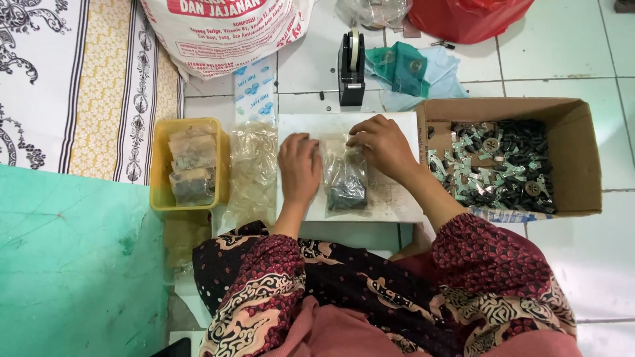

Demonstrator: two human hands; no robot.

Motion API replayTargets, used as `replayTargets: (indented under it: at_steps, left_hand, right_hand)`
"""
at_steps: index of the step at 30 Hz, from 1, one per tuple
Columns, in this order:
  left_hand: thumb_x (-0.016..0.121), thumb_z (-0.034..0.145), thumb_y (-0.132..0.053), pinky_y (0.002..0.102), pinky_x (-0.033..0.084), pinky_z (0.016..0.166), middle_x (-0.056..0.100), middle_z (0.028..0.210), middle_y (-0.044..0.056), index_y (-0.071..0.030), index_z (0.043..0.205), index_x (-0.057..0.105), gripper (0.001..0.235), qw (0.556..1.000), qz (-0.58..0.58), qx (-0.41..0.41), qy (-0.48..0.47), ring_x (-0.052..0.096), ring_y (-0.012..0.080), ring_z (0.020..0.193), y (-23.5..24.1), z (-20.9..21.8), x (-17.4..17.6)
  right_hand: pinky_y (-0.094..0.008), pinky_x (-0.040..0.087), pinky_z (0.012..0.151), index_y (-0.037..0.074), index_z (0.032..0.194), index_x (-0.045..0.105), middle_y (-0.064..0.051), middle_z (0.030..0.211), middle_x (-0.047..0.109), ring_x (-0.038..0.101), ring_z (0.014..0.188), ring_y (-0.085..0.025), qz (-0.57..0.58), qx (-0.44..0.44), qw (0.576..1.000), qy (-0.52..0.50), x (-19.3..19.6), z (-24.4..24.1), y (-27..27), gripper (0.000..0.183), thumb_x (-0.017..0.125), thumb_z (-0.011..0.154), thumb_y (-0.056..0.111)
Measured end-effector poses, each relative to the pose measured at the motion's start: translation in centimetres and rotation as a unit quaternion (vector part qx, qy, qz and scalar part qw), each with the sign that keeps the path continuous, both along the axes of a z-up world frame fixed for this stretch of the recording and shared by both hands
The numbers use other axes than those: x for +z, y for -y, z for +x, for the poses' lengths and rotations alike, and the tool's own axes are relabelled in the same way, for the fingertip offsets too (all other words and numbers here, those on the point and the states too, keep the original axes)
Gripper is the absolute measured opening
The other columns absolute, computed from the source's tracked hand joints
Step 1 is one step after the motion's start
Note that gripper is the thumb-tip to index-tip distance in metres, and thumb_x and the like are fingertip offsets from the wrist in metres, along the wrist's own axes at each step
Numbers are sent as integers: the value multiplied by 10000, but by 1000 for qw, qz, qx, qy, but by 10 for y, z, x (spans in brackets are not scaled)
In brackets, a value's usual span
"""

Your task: The person sorts small metal components from a large box, places them into a small plastic bag, and then seals the bag using an adhesive strip.

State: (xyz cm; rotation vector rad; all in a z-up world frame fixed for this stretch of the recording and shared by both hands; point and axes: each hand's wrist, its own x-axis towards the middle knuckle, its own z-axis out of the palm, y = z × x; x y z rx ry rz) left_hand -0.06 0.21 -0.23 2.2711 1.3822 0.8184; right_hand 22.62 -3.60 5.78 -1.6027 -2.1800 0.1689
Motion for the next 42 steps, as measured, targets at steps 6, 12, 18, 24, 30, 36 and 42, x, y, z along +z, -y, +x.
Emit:
replayTargets:
  at_steps: [6, 12, 18, 24, 30, 36, 42]
  left_hand:
    - [421, 1068, -420, 456, 359, 1091, 518, 1399, -7, -305, 1357, 582, 350, 984, 169, -32, 34, 473, 259, 1339, -1, 2, 0]
    - [622, 1009, -360, 477, 360, 1093, 654, 1190, -75, -311, 1058, 767, 161, 991, 121, -52, -24, 533, 238, 1284, -1, 2, -13]
    - [707, 946, -363, 482, 355, 1091, 648, 1181, -80, -311, 1049, 770, 131, 992, 109, -53, -27, 521, 226, 1276, -2, 1, -16]
    - [705, 948, -350, 487, 351, 1092, 634, 1194, -64, -301, 1063, 766, 139, 993, 102, -56, -30, 521, 241, 1267, -1, 1, -12]
    - [712, 954, -345, 479, 356, 1085, 630, 1182, -69, -307, 1073, 765, 135, 994, 92, -58, -29, 530, 229, 1253, -1, 1, -11]
    - [591, 1055, -315, 451, 348, 1095, 619, 1207, -65, -283, 1180, 706, 174, 996, 66, -61, -28, 545, 192, 1240, 1, 1, -1]
    - [683, 975, -260, 540, 325, 1130, 507, 1361, 105, -181, 1560, 374, 667, 999, -20, -17, 33, 496, 337, 1303, 4, 3, 13]
  right_hand:
    - [-339, 436, 987, 248, 1130, 757, 78, 1286, 704, 532, 1305, -179, 42, 57, 989, 132, -1, 1, 12, 235, 655, 962, 119]
    - [-416, 404, 1144, 295, 1263, 714, 108, 1458, 638, 478, 1451, -194, -19, 41, 977, 207, 8, 10, 21, 404, 591, 969, 46]
    - [-359, 410, 1057, 266, 1144, 759, 110, 1297, 708, 569, 1307, -162, 97, -115, 984, 91, -13, 25, 26, 228, 699, 973, 128]
    - [-461, 432, 1066, 263, 1203, 731, 21, 1310, 610, 506, 1294, -223, -60, -3, 984, 166, -23, 12, 21, 310, 519, 1057, 436]
    - [-375, 499, 887, 142, 1227, 709, -52, 1105, 628, 570, 1085, -264, -84, -152, 981, -87, -34, 11, -2, 332, 759, 947, 312]
    - [-425, 549, 843, 90, 1184, 715, -75, 963, 625, 596, 996, -281, -159, -123, 977, -66, -30, -6, -19, 466, 882, 767, 218]
    - [-368, 553, 826, 81, 956, 747, -80, 958, 616, 608, 966, -258, -151, -94, 974, -137, -5, -11, -13, 204, 835, 776, 42]
